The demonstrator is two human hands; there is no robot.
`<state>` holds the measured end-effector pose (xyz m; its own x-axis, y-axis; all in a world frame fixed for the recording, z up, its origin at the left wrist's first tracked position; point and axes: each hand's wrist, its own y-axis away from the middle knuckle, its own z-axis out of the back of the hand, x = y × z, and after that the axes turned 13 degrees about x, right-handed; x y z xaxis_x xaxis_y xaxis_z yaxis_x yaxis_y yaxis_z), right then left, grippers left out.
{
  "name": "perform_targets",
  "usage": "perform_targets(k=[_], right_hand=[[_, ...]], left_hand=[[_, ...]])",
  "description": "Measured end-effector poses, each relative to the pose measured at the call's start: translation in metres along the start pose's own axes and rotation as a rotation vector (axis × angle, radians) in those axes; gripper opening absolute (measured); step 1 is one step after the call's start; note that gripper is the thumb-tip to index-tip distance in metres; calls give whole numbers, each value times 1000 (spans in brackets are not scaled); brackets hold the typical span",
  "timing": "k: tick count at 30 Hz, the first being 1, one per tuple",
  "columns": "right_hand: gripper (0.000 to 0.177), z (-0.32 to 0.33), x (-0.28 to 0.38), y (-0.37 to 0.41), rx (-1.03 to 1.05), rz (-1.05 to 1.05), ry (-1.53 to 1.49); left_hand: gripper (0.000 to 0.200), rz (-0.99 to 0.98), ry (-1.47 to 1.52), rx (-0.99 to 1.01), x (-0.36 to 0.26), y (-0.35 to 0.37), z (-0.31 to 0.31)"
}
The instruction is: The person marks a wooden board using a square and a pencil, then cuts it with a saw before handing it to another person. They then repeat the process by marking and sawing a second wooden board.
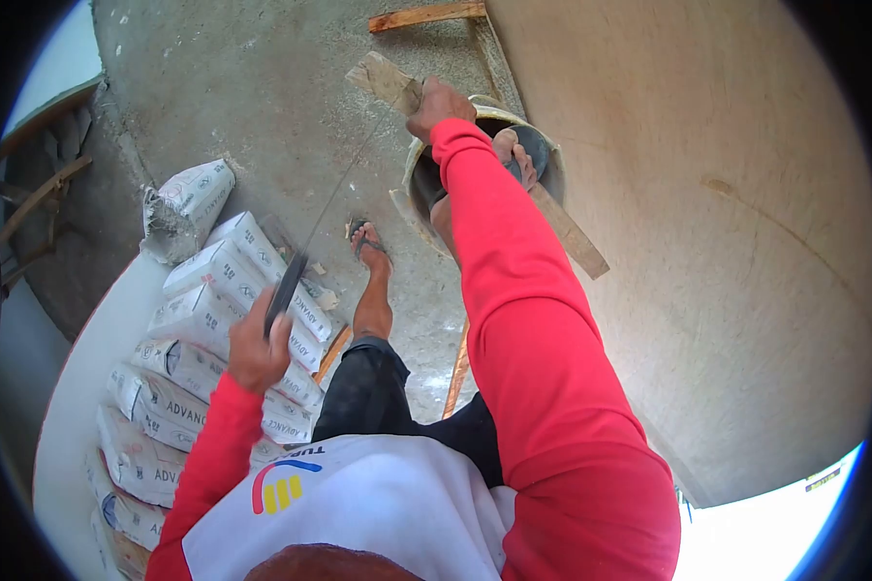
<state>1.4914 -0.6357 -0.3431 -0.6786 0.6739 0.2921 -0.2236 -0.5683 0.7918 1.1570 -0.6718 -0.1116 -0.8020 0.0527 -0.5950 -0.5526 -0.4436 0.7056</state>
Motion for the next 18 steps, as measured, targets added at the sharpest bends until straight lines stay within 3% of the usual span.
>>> perform_targets(k=[2,3,6,7,8,10,12,14,16,18], right_hand=[[47,-4,-1,-1,6,5,-12],[50,-3,-3,-4,2,5,-7],[51,-7,-6,-6,-11,48,-10],[51,-8,-5,-12,-33,49,-18],[51,-13,-5,-15,-50,45,-29],[51,-14,-11,-11,-40,17,-14],[51,-7,-6,-9,12,8,11],[52,3,-2,-6,-8,9,27],[53,-5,0,0,13,2,20],[55,-6,-1,-6,22,0,22]], left_hand=[[44,-7,-44,-8,-1,39,9],[44,-26,-24,-34,2,24,5],[41,-59,13,-59,12,-113,-24],[37,-166,39,-140,-1,-173,-31],[35,-365,-140,-345,-4,-230,-47],[32,-142,-117,-196,-43,-256,-39],[32,-156,-100,-184,-25,-194,-35],[38,-12,-1,-66,-9,-83,-15],[41,-9,19,-19,7,11,4],[40,-41,-32,-43,10,28,12]])
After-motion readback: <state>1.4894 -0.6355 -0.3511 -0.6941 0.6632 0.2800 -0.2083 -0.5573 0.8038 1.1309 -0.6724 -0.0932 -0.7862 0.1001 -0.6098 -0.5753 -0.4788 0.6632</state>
